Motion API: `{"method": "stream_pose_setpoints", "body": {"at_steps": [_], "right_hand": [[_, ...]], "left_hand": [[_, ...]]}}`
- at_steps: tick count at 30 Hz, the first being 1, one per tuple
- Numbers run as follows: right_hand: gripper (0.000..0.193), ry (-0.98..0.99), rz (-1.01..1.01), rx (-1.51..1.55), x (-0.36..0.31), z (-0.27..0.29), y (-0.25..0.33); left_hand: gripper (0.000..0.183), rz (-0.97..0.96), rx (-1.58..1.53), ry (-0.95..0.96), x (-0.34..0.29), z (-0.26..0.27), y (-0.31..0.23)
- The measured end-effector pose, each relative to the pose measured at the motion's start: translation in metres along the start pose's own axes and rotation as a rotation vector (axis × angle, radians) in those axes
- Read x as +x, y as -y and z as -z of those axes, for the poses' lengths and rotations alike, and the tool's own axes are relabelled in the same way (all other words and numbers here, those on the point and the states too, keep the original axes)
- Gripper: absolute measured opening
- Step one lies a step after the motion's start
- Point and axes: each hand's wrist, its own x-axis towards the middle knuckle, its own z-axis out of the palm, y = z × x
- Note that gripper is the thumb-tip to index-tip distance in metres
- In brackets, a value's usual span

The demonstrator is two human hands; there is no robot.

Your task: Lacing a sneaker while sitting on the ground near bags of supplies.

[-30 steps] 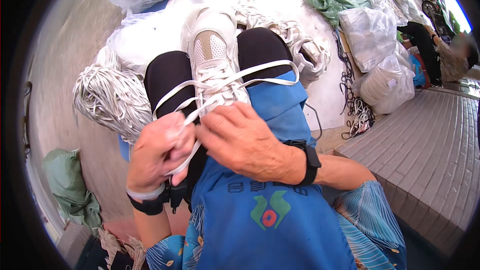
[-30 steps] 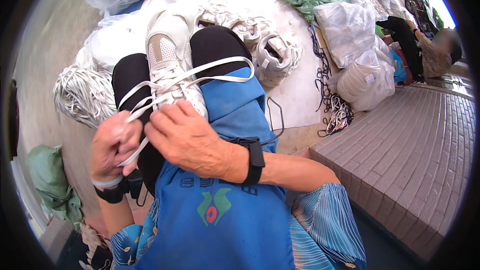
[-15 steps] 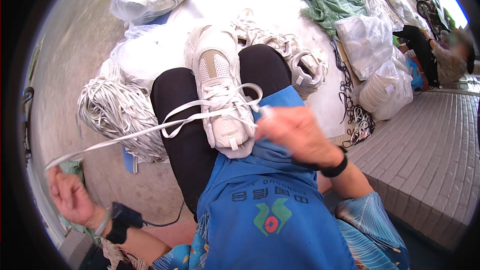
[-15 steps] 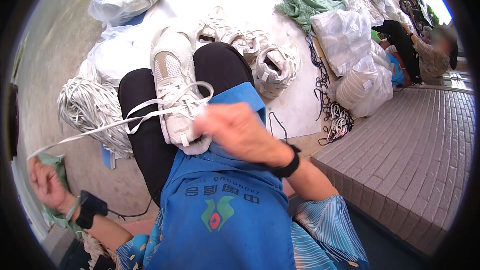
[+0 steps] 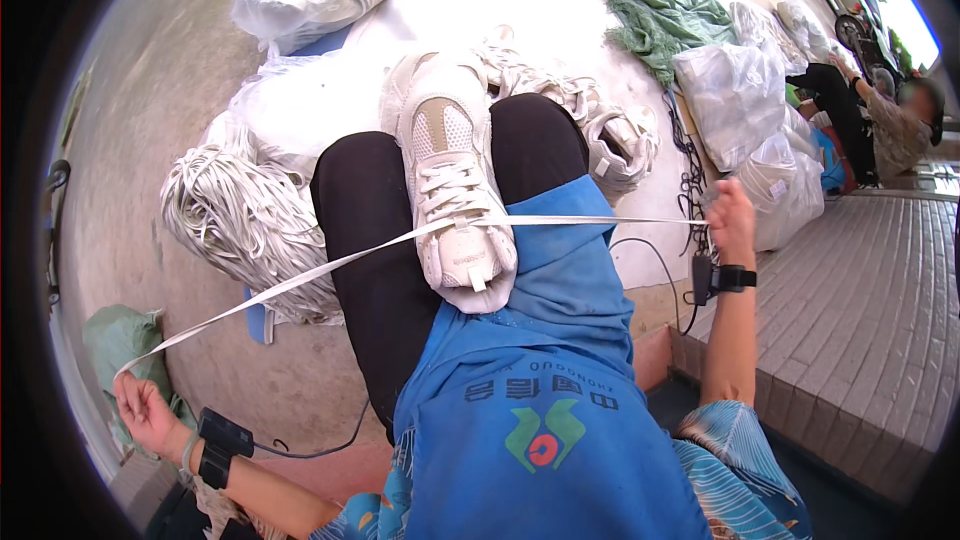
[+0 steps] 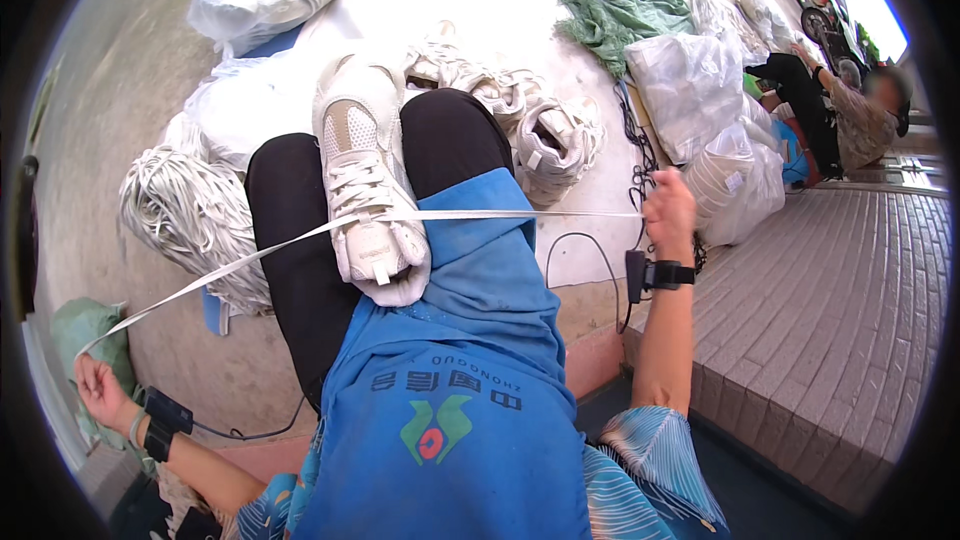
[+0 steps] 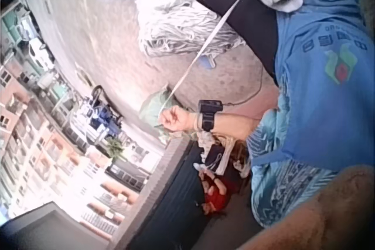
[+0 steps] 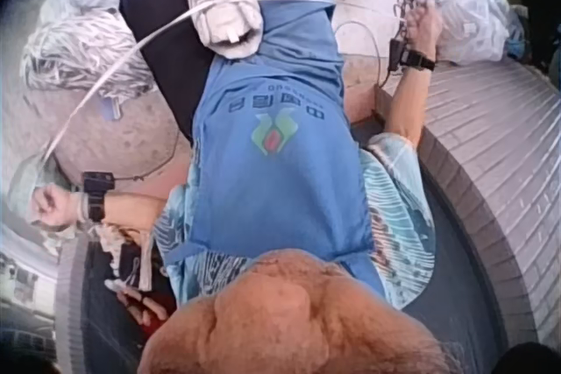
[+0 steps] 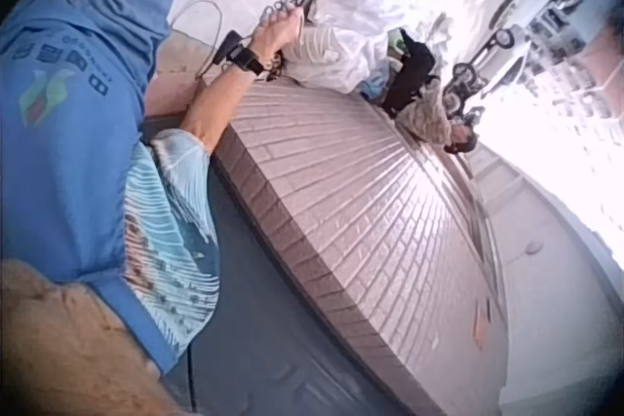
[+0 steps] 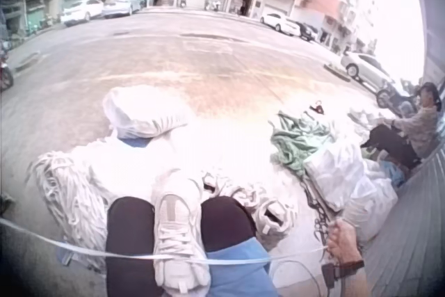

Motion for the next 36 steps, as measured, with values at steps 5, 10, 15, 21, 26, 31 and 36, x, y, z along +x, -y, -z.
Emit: {"method": "stream_pose_setpoints", "body": {"at_steps": [5, 10, 15, 21, 26, 31, 36], "right_hand": [[0.041, 0.247, 0.768, -1.612, -0.042, -0.075, -0.026], [0.022, 0.391, 0.994, -1.200, -0.109, -0.160, -0.004], [0.010, 0.624, 0.755, -1.294, -0.147, -0.203, 0.002], [0.013, 0.693, 1.038, -0.923, -0.176, -0.234, -0.020], [0.012, 0.692, 1.103, -1.001, -0.181, -0.247, -0.037], [0.014, 0.655, 1.235, -1.058, -0.183, -0.251, -0.043], [0.013, 0.699, 1.088, -0.949, -0.180, -0.253, -0.051]], "left_hand": [[0.005, 0.016, 0.329, -0.070, -0.004, -0.011, 0.031], [0.025, -0.336, 0.421, -0.349, -0.009, -0.064, 0.101], [0.024, 0.086, 0.250, 0.217, -0.003, -0.034, 0.117], [0.017, 0.328, 1.130, 0.052, -0.048, -0.125, 0.293], [0.013, 0.197, 1.613, 0.428, -0.057, -0.142, 0.370], [0.016, 0.029, 1.622, 0.551, -0.058, -0.135, 0.388], [0.017, -0.002, 1.626, 0.608, -0.056, -0.135, 0.395]]}}
